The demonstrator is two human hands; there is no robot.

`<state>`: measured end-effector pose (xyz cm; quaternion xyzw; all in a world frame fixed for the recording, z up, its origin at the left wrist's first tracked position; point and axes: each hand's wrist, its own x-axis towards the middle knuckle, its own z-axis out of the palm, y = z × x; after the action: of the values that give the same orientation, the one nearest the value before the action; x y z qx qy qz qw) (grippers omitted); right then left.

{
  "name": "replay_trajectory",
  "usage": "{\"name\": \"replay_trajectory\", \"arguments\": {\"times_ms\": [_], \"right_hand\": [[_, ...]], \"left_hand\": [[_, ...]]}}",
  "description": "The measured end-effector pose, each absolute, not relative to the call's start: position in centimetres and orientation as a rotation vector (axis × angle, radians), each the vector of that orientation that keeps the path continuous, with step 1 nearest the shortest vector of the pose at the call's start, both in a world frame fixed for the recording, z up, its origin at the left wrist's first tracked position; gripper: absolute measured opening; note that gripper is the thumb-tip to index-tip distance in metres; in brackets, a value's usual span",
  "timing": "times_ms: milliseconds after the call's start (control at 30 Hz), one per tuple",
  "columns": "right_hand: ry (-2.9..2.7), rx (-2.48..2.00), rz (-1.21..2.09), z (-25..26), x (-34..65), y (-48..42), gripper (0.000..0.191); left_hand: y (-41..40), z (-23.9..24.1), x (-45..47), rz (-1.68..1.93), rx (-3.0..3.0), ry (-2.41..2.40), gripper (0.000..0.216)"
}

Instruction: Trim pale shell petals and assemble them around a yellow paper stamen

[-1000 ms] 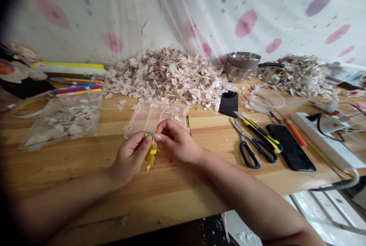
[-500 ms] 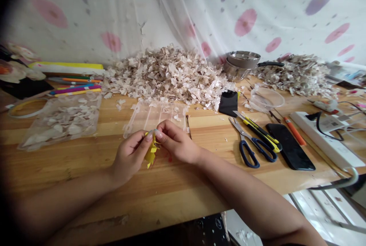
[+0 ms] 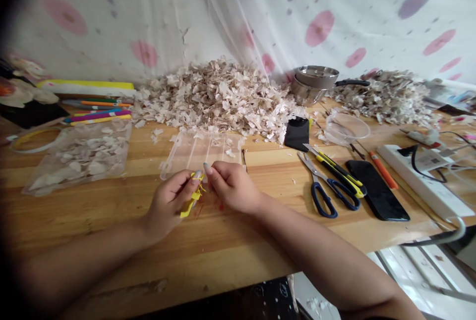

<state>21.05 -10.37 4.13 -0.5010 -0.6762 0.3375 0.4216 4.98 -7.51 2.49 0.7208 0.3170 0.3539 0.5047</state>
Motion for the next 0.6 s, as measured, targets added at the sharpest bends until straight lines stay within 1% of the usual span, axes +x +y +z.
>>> {"name": "replay_trajectory", "arguments": {"times_ms": [133, 300, 433, 600], "right_hand": [[-1.670, -1.273, 0.865, 4.07, 20.94, -10.43, 0.045], [-1.461, -1.182, 1.079, 3.69, 21.13, -10.03, 0.055], [-1.385, -1.093, 1.165, 3.68, 21.39, -9.76, 0.048], [-1.570, -1.252, 1.101, 3.96, 20.95, -10.32, 0.036]], "left_hand": [[-7.51, 2.54, 4.98, 0.869, 1.774, 0.789, 0.027], [-7.57, 2.32, 5.06, 0.948, 1.774, 0.861, 0.027], [-7.34, 2.18, 5.16, 1.043, 1.768, 0.910, 0.028], [-6.97, 1.86, 5.18, 1.081, 1.729, 0.903, 0.019]]}}
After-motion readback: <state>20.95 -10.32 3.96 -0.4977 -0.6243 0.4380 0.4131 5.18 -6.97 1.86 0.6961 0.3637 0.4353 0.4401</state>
